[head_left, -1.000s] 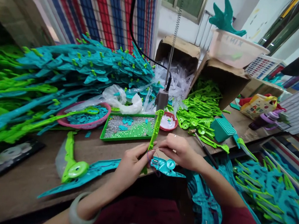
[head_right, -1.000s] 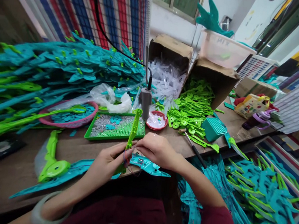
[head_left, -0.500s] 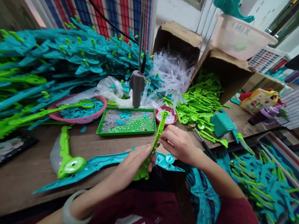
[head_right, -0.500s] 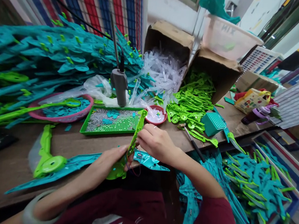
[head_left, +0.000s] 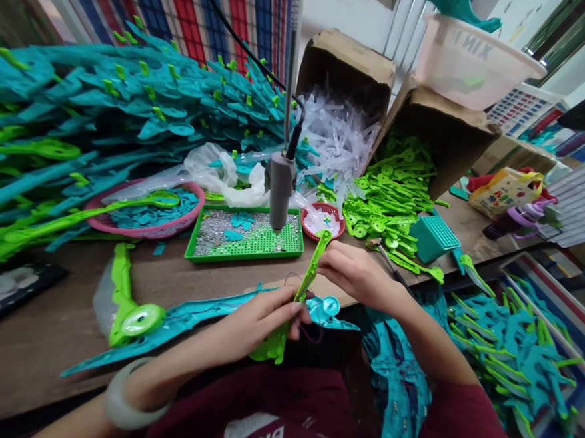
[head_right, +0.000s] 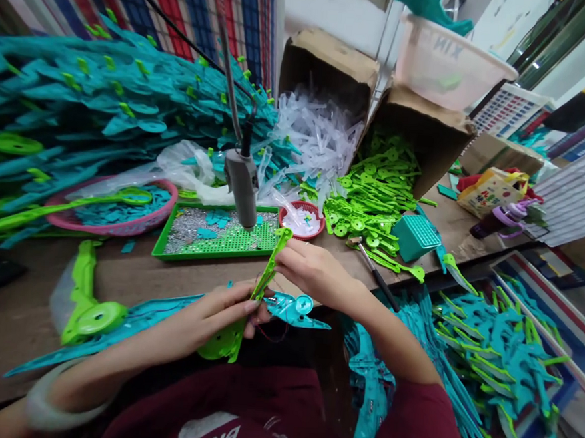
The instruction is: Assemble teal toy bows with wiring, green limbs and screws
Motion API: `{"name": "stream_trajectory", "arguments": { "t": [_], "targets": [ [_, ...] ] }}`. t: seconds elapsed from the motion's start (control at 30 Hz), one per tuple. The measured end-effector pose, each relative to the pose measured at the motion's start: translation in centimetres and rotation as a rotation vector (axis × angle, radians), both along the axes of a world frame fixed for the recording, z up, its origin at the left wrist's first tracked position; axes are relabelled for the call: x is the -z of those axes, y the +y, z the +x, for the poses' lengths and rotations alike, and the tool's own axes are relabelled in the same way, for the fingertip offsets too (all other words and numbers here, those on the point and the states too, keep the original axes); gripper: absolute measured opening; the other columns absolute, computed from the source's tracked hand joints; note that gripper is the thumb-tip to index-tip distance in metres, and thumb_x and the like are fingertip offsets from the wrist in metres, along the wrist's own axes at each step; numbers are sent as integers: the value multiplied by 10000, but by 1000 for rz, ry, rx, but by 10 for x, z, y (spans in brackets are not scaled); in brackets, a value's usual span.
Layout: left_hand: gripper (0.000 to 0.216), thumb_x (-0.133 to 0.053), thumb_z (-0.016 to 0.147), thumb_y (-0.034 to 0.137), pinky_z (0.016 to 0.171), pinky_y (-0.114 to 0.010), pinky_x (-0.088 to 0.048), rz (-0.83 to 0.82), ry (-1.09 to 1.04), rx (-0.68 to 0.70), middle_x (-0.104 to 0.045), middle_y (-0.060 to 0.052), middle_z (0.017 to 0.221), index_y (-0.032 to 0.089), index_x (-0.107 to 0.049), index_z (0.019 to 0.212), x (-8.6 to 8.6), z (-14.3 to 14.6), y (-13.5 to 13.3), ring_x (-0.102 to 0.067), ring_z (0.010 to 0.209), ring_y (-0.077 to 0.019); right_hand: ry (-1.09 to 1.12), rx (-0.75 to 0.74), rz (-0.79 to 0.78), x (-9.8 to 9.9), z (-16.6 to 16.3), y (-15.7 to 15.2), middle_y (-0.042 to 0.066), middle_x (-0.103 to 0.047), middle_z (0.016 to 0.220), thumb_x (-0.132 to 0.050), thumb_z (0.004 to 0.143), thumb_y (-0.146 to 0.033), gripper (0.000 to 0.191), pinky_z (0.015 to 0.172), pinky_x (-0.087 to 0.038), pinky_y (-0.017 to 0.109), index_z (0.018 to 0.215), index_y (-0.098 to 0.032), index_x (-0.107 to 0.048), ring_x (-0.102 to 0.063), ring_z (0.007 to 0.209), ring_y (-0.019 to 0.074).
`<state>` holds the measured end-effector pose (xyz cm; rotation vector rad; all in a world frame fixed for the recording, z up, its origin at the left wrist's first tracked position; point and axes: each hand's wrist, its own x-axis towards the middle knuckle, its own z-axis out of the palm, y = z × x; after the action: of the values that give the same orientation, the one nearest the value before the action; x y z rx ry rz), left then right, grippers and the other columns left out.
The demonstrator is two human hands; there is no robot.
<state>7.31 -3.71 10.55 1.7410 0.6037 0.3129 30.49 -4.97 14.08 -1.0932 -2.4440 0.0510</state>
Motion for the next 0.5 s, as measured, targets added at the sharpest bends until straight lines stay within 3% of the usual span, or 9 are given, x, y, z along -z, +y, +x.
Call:
{"name": "stream_trajectory", "arguments": {
  "t": [0.23, 0.3, 0.4, 0.5],
  "targets": [
    [367, -345, 985, 488, 569, -262, -484, 17, 93, -70, -615, 37, 590, 222, -597, 993, -1, 7, -2, -562, 476, -155, -68, -61, 28, 3, -1, -5, 66, -594, 868, -417, 1037, -214, 245, 652, -440, 252, 949, -146, -635, -525, 764, 146],
    [343, -355, 970, 481, 543, -263, -481, 21, 109, -57, -634, 29, 615, 222, -578, 942, 1, 11, 1, -574, 467, -154, -41, -59, 41, 9, -4, -7, 70, -605, 855, -424, 1033, -217, 259, 644, -444, 257, 926, -144, -648, -533, 754, 148],
    [351, -362, 965, 471, 542, -263, -474, 73, 109, -96, -652, 11, 645, 226, -540, 788, 8, 17, 7, -611, 506, -159, 105, 54, 15, 21, -11, -11, 73, -631, 856, -462, 1021, -227, 240, 673, -484, 270, 939, -150, -673, -581, 773, 156],
    [403, -333, 994, 474, 523, -271, -428, 184, 138, -198, -575, 37, 525, 235, -510, 721, 20, 22, 7, -542, 419, -149, 322, 190, -99, 36, -17, -16, 80, -681, 914, -515, 996, -215, 190, 713, -535, 272, 1016, -166, -698, -651, 824, 157]
  ]
}}
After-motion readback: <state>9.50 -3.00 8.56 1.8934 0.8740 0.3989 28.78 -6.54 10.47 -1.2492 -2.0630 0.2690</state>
